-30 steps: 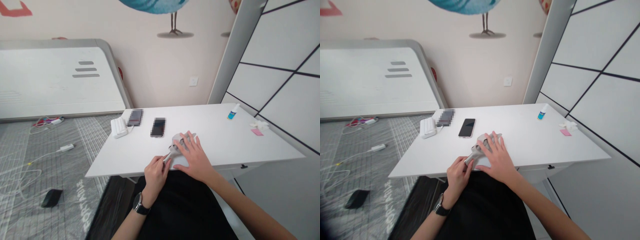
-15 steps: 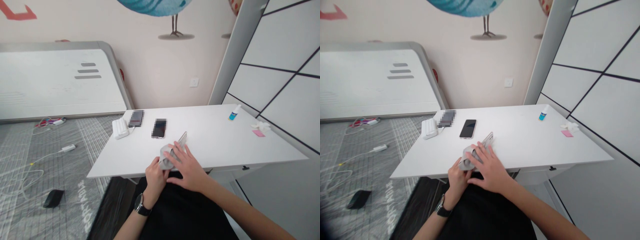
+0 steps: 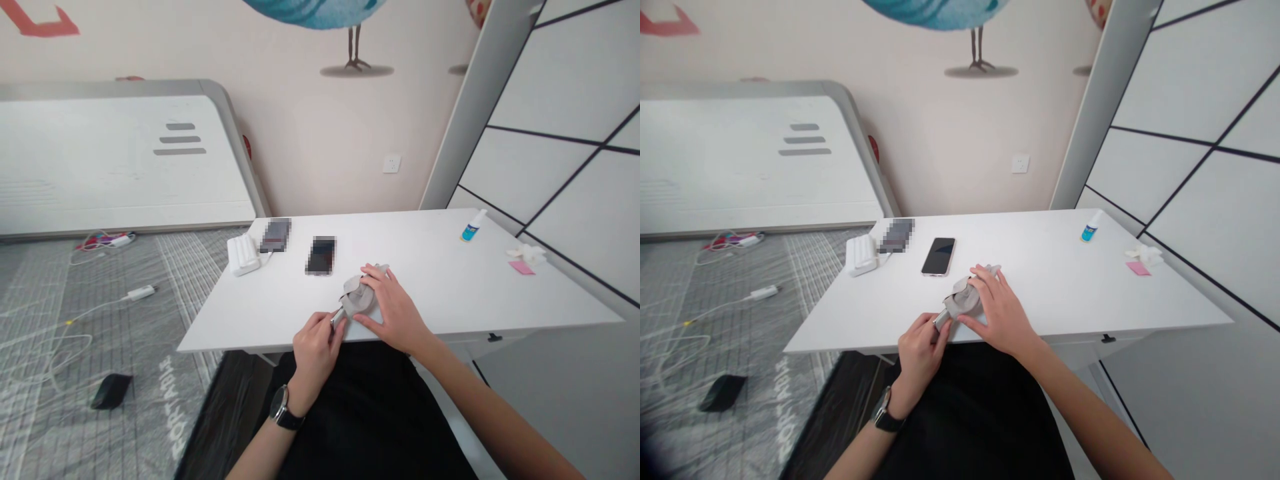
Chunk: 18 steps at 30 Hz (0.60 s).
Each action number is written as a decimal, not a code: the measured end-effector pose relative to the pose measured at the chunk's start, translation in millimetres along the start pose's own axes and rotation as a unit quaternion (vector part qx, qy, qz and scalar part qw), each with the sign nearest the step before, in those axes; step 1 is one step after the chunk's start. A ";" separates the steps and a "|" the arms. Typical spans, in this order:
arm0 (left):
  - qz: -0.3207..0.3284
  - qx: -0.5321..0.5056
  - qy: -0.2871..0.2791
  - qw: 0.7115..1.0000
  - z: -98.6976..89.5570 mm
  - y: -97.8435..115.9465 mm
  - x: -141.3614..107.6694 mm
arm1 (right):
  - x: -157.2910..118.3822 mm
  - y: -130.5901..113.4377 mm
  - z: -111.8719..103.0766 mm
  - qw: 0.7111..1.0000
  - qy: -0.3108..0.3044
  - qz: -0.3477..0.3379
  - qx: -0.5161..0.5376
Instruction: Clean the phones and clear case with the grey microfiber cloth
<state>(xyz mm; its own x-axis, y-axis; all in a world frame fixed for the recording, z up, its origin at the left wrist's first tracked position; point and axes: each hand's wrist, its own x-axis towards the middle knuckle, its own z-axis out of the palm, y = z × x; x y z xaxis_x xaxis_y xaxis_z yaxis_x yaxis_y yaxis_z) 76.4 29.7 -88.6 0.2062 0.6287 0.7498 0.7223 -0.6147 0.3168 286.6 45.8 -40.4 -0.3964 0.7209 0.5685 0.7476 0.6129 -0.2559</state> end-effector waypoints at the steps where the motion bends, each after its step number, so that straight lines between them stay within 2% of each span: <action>1: 0.004 0.006 0.002 1.000 -0.1 -0.3 0.1 | 0.0 -4.0 -0.1 1.000 0.007 -0.004 -0.008; 4: 0.017 0.022 0.011 1.000 0.6 -2.4 -0.6 | 0.7 -18.3 -0.2 0.998 0.011 -0.049 -0.022; 6: 0.023 0.024 0.017 0.999 1.6 -4.4 -1.5 | 1.2 -26.0 0.8 0.996 -0.008 -0.093 -0.012; 9: 0.029 0.023 0.025 0.999 2.6 -5.3 -2.4 | 1.2 -24.9 2.7 0.990 -0.030 -0.136 -0.002; 11: 0.024 0.022 0.024 0.999 2.5 -3.6 -1.8 | 0.3 -14.9 2.2 0.990 -0.026 -0.134 -0.028; 15: 0.009 0.005 0.011 1.000 1.5 0.7 0.3 | -4.2 3.2 -3.9 0.992 0.018 -0.068 -0.101; 16: 0.009 0.001 0.009 1.000 1.3 1.0 0.5 | -5.8 3.1 -5.4 0.992 0.022 -0.065 -0.105; 18: 0.013 -0.001 0.008 1.000 1.1 0.3 0.3 | -9.1 -1.9 -6.8 0.990 0.002 -0.104 -0.093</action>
<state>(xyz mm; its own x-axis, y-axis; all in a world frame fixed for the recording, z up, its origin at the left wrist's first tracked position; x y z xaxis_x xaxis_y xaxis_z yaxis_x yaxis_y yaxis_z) 77.4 30.2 -88.9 0.2141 0.6048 0.7670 0.7159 -0.6314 0.2981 292.4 35.8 -39.8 -0.5509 0.5831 0.5971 0.7352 0.6777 0.0164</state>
